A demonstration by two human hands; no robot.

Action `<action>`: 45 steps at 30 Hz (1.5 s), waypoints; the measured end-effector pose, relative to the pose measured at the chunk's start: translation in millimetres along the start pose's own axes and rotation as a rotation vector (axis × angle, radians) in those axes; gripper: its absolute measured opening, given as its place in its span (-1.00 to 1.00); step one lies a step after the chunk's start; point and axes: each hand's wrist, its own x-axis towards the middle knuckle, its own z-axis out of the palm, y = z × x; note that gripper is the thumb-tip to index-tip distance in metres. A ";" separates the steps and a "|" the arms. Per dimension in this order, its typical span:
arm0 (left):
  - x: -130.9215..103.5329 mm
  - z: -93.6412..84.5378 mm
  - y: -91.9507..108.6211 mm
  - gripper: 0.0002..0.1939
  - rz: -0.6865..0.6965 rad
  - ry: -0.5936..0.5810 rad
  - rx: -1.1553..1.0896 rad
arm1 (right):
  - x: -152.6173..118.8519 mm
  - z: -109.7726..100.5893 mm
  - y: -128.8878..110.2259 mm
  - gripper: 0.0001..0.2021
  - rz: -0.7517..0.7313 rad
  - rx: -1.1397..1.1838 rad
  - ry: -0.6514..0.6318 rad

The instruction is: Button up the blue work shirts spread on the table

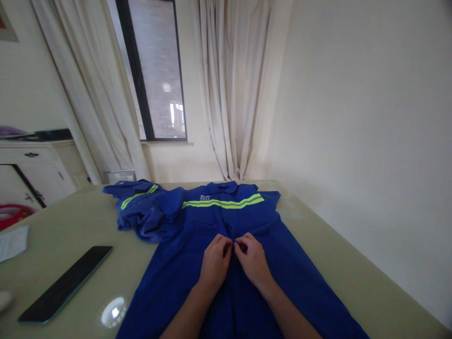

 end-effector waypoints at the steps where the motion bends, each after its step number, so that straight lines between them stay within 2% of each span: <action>1: 0.0 -0.3 0.5 -0.80 0.008 -0.002 0.002 | -0.4 0.3 0.1 -0.81 -0.003 0.005 -0.005; 9: 1.3 0.8 -1.4 -0.85 -0.052 0.011 -0.014 | 2.6 1.3 5.2 -0.85 0.097 0.066 0.062; 21: -1.0 -1.9 3.0 -0.80 -0.052 0.021 0.066 | 6.3 -5.0 -0.7 -0.66 0.046 0.088 -0.044; 24: -1.5 -1.7 3.0 -0.80 -0.065 0.036 0.083 | 7.5 -4.8 2.0 -0.73 0.053 0.130 -0.065; 30: 1.3 -2.0 -3.0 -0.77 -0.120 -0.004 -0.073 | 7.4 -1.2 8.9 -0.84 0.097 0.155 -0.091; 37: 9.2 -3.4 -10.9 -0.84 -0.178 -0.018 -0.193 | 7.7 -1.8 5.9 -0.86 0.005 0.064 -0.026; 39: 10.3 -3.3 -12.3 -0.87 -0.192 -0.019 -0.207 | 9.8 -0.5 9.8 -0.87 0.086 0.119 -0.024; 41: 9.3 -3.4 -12.0 -0.86 -0.181 -0.042 -0.196 | 12.1 1.7 16.0 -0.85 0.237 0.205 -0.067; 43: 6.3 -3.9 -10.0 -0.76 -0.092 -0.082 -0.092 | 13.8 3.6 22.2 -0.80 0.353 0.269 -0.130; 45: 2.7 -4.6 -7.1 -0.72 0.040 -0.115 0.084 | 14.8 4.0 26.2 -0.77 0.376 0.289 -0.172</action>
